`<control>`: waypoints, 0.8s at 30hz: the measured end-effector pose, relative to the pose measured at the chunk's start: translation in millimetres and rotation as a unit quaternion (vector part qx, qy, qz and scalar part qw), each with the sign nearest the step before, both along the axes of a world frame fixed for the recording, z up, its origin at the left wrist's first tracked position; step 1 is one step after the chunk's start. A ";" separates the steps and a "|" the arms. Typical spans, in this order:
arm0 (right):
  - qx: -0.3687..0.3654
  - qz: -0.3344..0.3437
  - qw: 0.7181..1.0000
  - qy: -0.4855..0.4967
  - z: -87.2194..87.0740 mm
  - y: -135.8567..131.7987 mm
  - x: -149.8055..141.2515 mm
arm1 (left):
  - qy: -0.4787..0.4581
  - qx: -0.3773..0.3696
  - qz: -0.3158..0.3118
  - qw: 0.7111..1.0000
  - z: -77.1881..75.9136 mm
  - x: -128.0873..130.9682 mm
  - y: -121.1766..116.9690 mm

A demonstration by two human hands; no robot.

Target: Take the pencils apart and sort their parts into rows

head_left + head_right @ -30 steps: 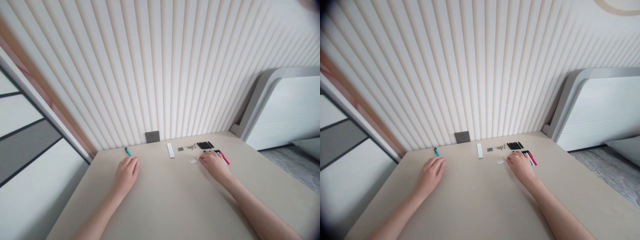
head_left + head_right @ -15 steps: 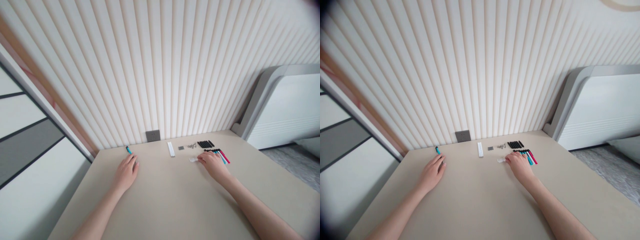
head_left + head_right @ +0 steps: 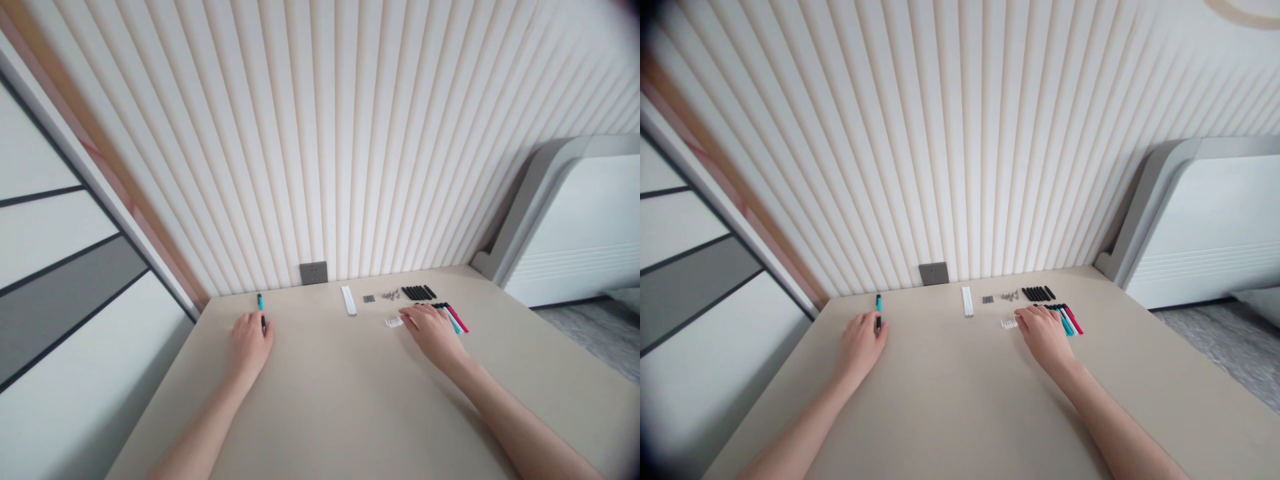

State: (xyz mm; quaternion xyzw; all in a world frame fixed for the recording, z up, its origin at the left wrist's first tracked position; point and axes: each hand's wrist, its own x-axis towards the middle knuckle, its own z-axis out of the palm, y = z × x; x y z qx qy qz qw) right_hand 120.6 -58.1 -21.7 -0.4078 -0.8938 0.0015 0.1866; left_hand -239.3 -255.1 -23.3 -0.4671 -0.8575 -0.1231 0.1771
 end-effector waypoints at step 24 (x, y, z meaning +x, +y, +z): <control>-0.044 0.294 0.947 0.122 14.3 -78.8 -44.3 | -0.001 -0.068 -0.009 0.998 23.3 6.5 -23.9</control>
